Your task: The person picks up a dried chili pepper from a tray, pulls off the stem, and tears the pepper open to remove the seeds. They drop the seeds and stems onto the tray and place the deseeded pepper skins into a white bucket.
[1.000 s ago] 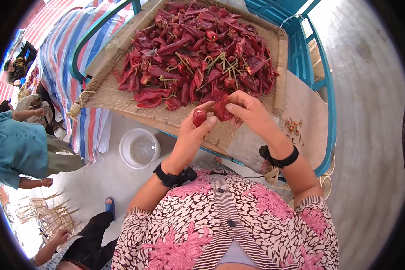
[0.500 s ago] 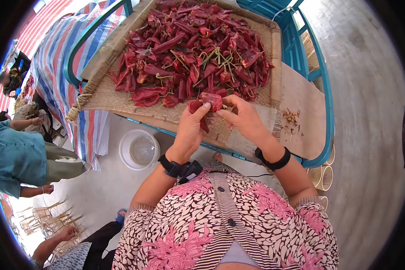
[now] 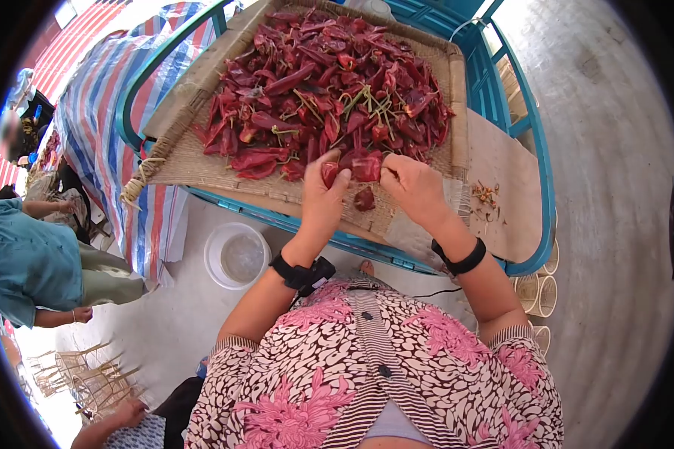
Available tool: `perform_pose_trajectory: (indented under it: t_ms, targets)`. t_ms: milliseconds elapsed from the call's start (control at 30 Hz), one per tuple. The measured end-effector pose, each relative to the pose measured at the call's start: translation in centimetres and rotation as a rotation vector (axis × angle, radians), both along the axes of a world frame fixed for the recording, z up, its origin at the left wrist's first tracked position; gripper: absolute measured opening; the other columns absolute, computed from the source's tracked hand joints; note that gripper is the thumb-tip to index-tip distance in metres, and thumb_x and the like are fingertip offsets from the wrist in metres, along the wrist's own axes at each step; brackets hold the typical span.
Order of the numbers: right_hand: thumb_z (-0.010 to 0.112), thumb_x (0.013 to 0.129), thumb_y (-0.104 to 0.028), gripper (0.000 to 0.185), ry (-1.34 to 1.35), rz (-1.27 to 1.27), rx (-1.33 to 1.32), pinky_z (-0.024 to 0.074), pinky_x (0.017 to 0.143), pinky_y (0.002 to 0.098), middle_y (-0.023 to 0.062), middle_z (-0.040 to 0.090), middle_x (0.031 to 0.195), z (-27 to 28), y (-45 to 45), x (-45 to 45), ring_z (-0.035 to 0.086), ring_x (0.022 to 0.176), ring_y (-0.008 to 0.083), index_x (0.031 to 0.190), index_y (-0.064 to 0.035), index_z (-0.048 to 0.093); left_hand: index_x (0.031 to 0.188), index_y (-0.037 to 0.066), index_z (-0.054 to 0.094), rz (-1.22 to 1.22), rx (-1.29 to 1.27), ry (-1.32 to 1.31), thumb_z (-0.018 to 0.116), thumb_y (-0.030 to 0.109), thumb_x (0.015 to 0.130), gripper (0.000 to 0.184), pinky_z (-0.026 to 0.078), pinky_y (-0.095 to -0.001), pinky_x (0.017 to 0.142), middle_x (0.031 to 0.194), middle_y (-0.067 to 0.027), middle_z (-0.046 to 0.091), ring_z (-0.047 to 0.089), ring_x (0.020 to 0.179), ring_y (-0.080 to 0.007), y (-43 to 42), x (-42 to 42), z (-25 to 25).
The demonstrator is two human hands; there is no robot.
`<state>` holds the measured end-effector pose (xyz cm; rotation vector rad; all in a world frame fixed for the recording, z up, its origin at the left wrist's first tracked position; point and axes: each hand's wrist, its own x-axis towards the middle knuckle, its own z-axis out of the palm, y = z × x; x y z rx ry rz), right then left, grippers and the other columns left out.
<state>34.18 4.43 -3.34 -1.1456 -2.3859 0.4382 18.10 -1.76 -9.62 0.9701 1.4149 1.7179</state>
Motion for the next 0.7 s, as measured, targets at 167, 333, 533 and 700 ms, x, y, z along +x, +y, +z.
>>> perform_pose_trajectory:
  t_ms: [167, 333, 533, 700]
  targets:
    - [0.055, 0.085, -0.018, 0.008, 0.046, 0.104, 0.098, 0.0485, 0.059, 0.0419, 0.0107, 0.058, 0.078, 0.0, 0.5, 0.5, 0.061, 0.072, 0.0326, 0.086, -0.0096, 0.057, 0.136, 0.006, 0.048, -0.222, 0.197, 0.604, 0.065, 0.005, 0.085, 0.053, 0.044, -0.0312, 0.096, 0.127, -0.0126, 0.056, 0.056, 0.114, -0.0245, -0.4, -0.6, 3.2]
    - [0.059, 0.083, -0.014, 0.005, 0.035, 0.223, 0.241, 0.0479, 0.054, 0.0386, 0.0085, 0.055, 0.075, 1.1, -0.4, 0.4, 0.060, 0.067, 0.0304, 0.084, -0.0100, 0.056, 0.126, 0.003, 0.052, -0.377, 0.120, 0.726, 0.065, 0.003, 0.082, 0.046, 0.049, -0.0363, 0.086, 0.114, -0.0159, 0.059, 0.060, 0.103, -0.0335, 0.1, -1.0, 2.9]
    - [0.062, 0.082, -0.015, 0.009, 0.033, 0.259, 0.268, 0.0483, 0.051, 0.0367, 0.0058, 0.056, 0.075, 1.5, -0.6, 0.9, 0.061, 0.064, 0.0277, 0.084, -0.0113, 0.054, 0.111, 0.002, 0.056, -0.285, 0.156, 0.833, 0.061, 0.002, 0.083, 0.028, 0.049, -0.0407, 0.075, 0.098, -0.0178, 0.061, 0.059, 0.091, -0.0386, -0.5, -0.8, 3.2]
    - [0.061, 0.085, -0.019, 0.012, -0.100, 0.276, 0.174, 0.0483, 0.053, 0.0381, 0.0079, 0.057, 0.073, 1.8, -1.1, 0.9, 0.060, 0.066, 0.0305, 0.087, -0.0101, 0.054, 0.098, 0.004, 0.054, -0.301, 0.206, 0.868, 0.059, 0.003, 0.084, 0.014, 0.047, -0.0452, 0.069, 0.091, -0.0169, 0.059, 0.058, 0.087, -0.0393, -0.7, -1.2, 3.3]
